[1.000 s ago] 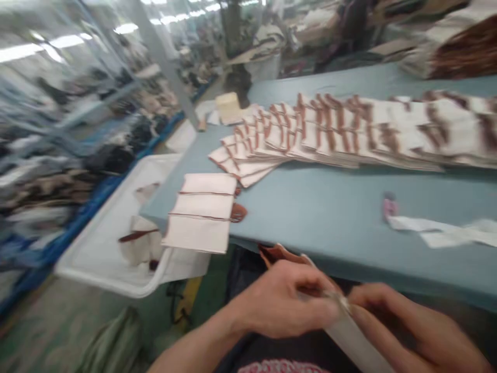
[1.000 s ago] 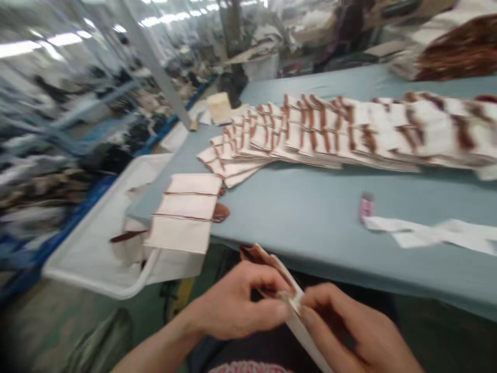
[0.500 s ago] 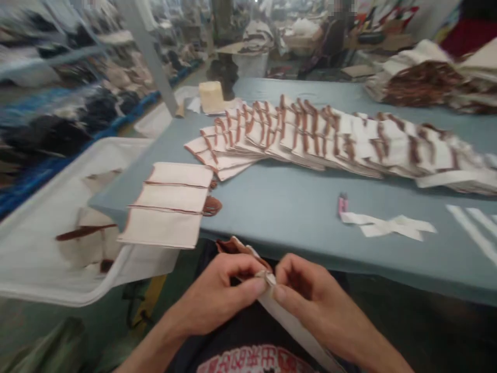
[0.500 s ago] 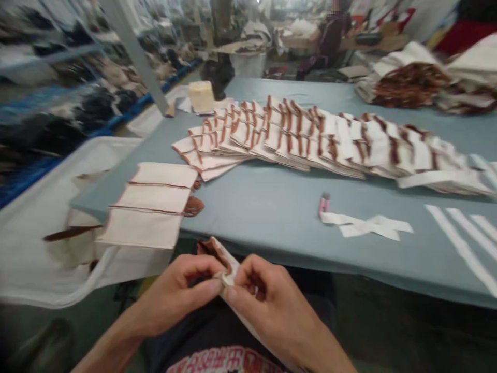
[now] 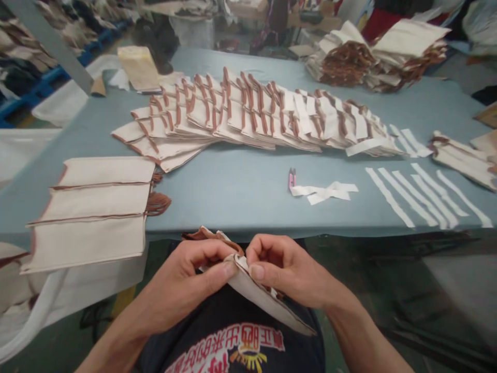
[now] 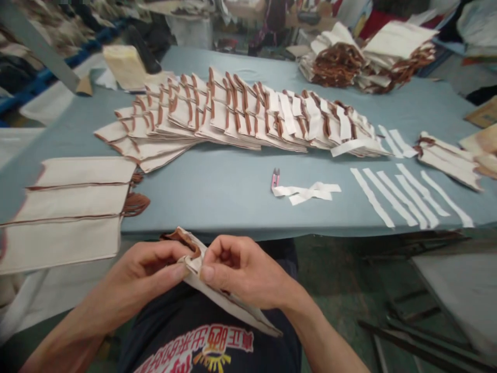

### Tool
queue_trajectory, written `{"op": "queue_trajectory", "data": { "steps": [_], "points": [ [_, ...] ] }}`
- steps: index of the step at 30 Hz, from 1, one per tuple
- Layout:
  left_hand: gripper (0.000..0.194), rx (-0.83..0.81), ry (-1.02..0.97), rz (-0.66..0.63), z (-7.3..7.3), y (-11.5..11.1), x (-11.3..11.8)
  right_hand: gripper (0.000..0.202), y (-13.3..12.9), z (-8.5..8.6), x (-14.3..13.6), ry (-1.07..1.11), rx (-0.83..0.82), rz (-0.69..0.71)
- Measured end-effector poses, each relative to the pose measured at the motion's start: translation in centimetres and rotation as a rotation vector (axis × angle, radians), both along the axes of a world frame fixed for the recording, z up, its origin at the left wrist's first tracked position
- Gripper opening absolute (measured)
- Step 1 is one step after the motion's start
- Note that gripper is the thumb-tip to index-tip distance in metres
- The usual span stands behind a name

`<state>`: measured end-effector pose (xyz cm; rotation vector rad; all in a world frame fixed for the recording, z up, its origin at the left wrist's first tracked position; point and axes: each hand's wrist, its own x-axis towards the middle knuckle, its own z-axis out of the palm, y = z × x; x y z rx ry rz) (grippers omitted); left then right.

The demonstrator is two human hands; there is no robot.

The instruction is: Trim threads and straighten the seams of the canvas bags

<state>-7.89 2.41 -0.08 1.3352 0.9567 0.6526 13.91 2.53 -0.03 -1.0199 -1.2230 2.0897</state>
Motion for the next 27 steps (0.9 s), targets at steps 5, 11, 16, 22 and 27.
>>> {"op": "queue_trajectory", "data": {
  "steps": [5, 11, 16, 22, 27],
  "points": [
    [0.018, 0.033, 0.033, -0.053, 0.1, 1.0, 1.8, 0.030, -0.8, 0.3, 1.7, -0.268, 0.268, -0.159],
    [0.015, 0.023, 0.091, -0.116, 0.3, 1.6, 3.3, 0.021, -1.5, 0.4, 3.1, -0.443, 0.475, -0.190],
    [0.019, 0.012, 0.109, -0.138, 0.1, 1.6, 3.7, 0.020, -1.9, 0.0, 3.6, -0.472, 0.501, -0.195],
    [0.019, 0.013, 0.130, -0.106, 0.4, 1.4, 4.0, 0.019, -2.1, 0.7, 3.7, -0.491, 0.580, -0.199],
    [0.020, 0.041, 0.122, -0.047, 0.5, 0.8, 5.1, 0.012, -2.6, 0.9, 3.2, -0.807, 0.905, -0.197]
  ]
}}
